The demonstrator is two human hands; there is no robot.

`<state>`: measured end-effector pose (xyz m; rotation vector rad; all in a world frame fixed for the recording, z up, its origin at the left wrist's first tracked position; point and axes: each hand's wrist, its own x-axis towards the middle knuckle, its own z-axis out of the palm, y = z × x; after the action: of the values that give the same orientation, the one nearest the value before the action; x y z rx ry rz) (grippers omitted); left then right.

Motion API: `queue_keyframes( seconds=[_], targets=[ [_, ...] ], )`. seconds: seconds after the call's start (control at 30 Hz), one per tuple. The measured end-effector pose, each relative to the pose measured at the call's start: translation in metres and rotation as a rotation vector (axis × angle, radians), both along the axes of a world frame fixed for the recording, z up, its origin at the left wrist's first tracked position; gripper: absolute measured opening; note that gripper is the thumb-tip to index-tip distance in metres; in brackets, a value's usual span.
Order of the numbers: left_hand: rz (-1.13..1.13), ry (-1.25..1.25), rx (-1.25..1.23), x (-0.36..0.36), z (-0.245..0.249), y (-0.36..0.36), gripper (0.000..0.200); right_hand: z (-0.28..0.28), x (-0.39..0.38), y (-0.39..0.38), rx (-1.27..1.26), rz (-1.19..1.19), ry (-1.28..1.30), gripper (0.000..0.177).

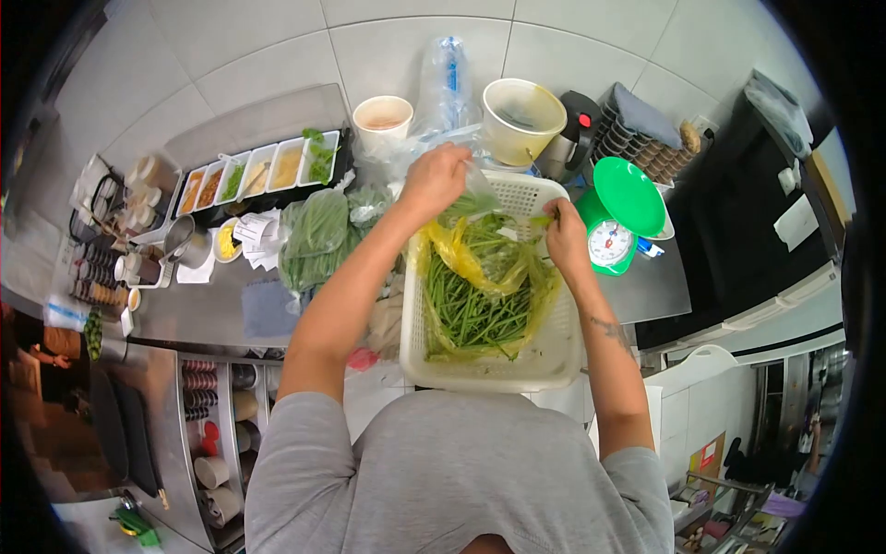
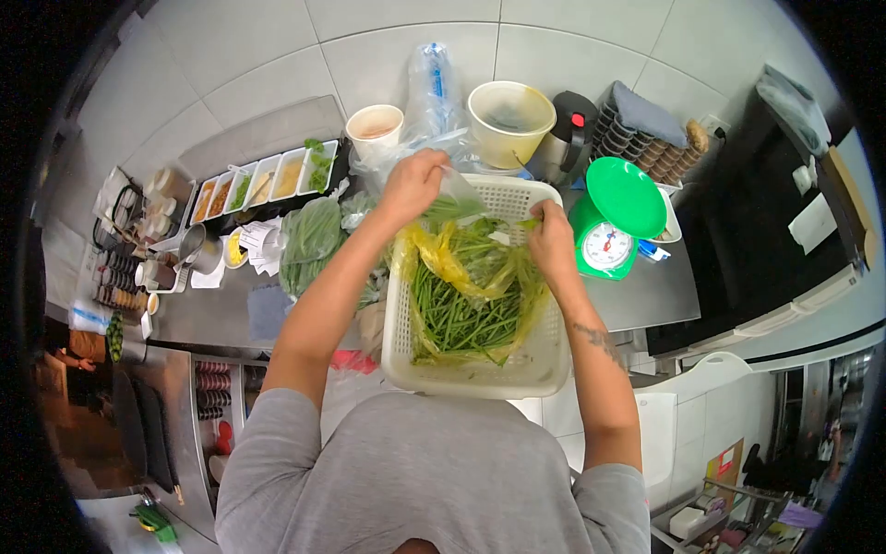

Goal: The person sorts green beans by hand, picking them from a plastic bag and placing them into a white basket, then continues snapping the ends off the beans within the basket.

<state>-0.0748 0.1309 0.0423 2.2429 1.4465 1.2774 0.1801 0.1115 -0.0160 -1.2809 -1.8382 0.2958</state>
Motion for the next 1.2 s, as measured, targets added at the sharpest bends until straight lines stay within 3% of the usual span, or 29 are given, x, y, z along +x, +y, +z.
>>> queue_keyframes(
  seconds=[0.03,0.1,0.13,0.2,0.3,0.33,0.43,0.47,0.53,0.6,0.7,0.8,0.93,1.03,1.13,1.2],
  targets=[
    [-0.003,-0.012,0.043,-0.002,0.01,-0.006,0.017,0.011,0.001,-0.011,-0.127,0.03,0.105,0.019],
    [-0.004,-0.037,0.133,-0.008,0.036,-0.017,0.017,0.035,0.001,-0.039,-0.091,0.197,-0.003,0.017],
    [-0.014,-0.052,0.077,-0.01,0.049,-0.024,0.017,0.042,-0.001,-0.052,-0.07,0.285,-0.058,0.016],
    [-0.031,-0.079,-0.039,-0.014,0.072,-0.042,0.018,0.04,-0.011,-0.076,-0.407,0.541,-0.111,0.018],
    [-0.221,-0.034,-0.272,-0.016,0.08,-0.058,0.019,0.029,-0.023,-0.088,-0.593,0.823,-0.451,0.028],
    [-0.301,-0.021,-0.341,-0.016,0.079,-0.06,0.019,0.016,-0.024,-0.077,-0.495,0.735,-0.443,0.03],
    [-0.405,0.078,-0.212,-0.004,0.051,-0.052,0.019,-0.003,-0.03,-0.015,-0.279,0.47,-0.342,0.037],
    [-0.341,0.089,-0.136,0.001,0.038,-0.045,0.018,0.001,-0.032,0.0,-0.257,0.383,-0.258,0.039],
    [-0.211,0.115,0.014,0.007,0.014,-0.028,0.019,0.025,-0.039,0.012,-0.613,0.38,-0.054,0.036],
    [-0.093,0.181,0.012,0.01,-0.001,-0.018,0.019,0.031,-0.04,0.022,-0.761,0.324,0.028,0.032],
    [-0.051,0.29,0.065,0.004,-0.032,0.003,0.022,-0.002,-0.024,0.043,-0.62,0.257,-0.103,0.026],
    [0.019,0.346,0.086,0.0,-0.057,0.012,0.027,-0.004,-0.022,0.008,-0.479,0.312,-0.499,0.033],
    [0.171,0.396,0.218,0.015,-0.032,-0.008,0.037,-0.006,-0.021,-0.013,-0.622,0.081,-0.792,0.032],
    [0.014,0.358,0.156,0.041,-0.008,-0.045,0.04,-0.009,-0.02,-0.01,-0.67,0.169,-0.711,0.034],
    [-0.334,0.505,0.042,0.058,-0.032,-0.056,0.043,-0.004,-0.021,-0.013,-0.66,0.154,-0.694,0.027],
    [-0.323,0.555,0.045,0.064,-0.034,-0.059,0.042,0.008,-0.018,-0.022,-0.624,0.157,-0.609,0.029]
  ],
)
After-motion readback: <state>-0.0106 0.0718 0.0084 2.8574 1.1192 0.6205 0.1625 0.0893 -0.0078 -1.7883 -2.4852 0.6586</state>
